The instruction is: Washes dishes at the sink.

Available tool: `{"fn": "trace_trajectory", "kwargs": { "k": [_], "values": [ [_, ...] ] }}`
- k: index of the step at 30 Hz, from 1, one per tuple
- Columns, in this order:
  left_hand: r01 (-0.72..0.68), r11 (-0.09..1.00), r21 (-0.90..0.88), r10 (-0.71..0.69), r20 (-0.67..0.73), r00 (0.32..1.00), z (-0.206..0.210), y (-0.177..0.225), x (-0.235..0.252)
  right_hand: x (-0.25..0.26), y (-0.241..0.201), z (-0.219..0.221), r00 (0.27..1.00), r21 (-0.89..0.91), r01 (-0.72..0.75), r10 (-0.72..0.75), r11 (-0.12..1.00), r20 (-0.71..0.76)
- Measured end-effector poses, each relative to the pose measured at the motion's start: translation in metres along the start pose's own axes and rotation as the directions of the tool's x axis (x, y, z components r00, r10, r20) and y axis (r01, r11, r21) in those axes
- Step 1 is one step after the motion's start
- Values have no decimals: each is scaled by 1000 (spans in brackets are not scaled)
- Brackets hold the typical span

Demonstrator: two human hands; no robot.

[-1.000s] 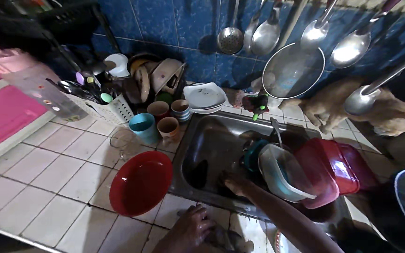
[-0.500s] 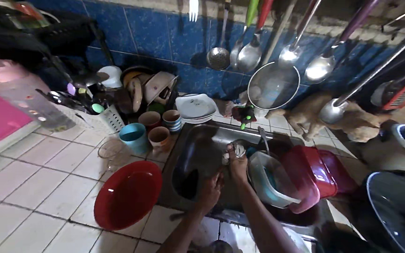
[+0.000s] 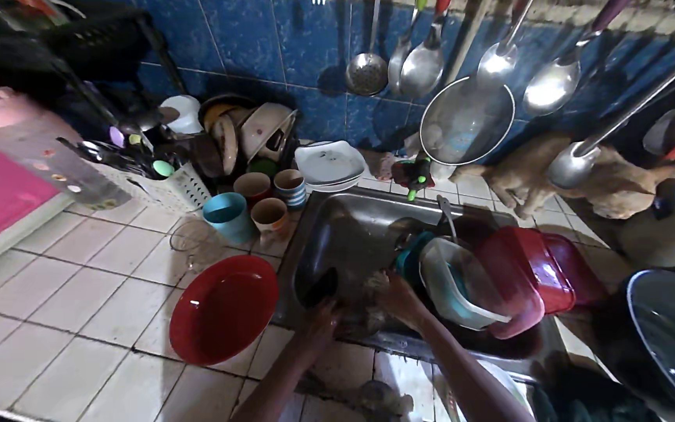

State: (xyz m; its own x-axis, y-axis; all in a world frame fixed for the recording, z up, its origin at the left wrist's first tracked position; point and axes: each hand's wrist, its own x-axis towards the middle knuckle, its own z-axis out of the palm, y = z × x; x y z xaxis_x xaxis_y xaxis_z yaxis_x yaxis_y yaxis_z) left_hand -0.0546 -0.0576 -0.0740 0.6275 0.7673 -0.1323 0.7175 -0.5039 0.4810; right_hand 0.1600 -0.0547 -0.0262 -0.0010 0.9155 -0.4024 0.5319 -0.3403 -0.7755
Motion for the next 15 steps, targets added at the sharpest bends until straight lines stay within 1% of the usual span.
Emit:
{"fn": "trace_trajectory", "kwargs": {
  "k": [2,3,5,7,8,10,11,12,14,15],
  "values": [
    [-60,998,-32,58,-70,996,6,-4,-16,-20,4,8,990,-29,23,-19,999,140],
    [-80,996,-47,75,-110,991,9,-5,-25,-32,6,14,983,-70,64,-51,995,173],
    [-125,990,-67,109,-205,973,15,-8,-44,-56,15,31,978,-99,167,-152,981,140],
    [-190,979,-78,166,-243,956,17,-12,-63,-78,20,49,971,-77,219,-209,973,118],
    [-214,974,-72,193,-226,955,16,-14,-71,-85,24,58,960,-74,264,-254,962,119],
    [-235,967,-98,223,-117,968,5,-17,-80,-94,31,67,925,-50,368,-360,929,125],
    [-237,964,-118,232,-50,971,-2,-18,-82,-99,31,66,920,-29,379,-373,925,117],
    [-235,962,-138,239,13,971,-10,-17,-81,-105,31,62,926,-14,372,-370,928,76],
    [-224,960,-170,242,93,966,-22,-10,-71,-120,32,45,926,70,365,-354,929,-129],
    [-219,958,-184,241,104,965,-27,-2,-61,-129,35,32,908,132,379,-340,916,-246]
  ]
}}
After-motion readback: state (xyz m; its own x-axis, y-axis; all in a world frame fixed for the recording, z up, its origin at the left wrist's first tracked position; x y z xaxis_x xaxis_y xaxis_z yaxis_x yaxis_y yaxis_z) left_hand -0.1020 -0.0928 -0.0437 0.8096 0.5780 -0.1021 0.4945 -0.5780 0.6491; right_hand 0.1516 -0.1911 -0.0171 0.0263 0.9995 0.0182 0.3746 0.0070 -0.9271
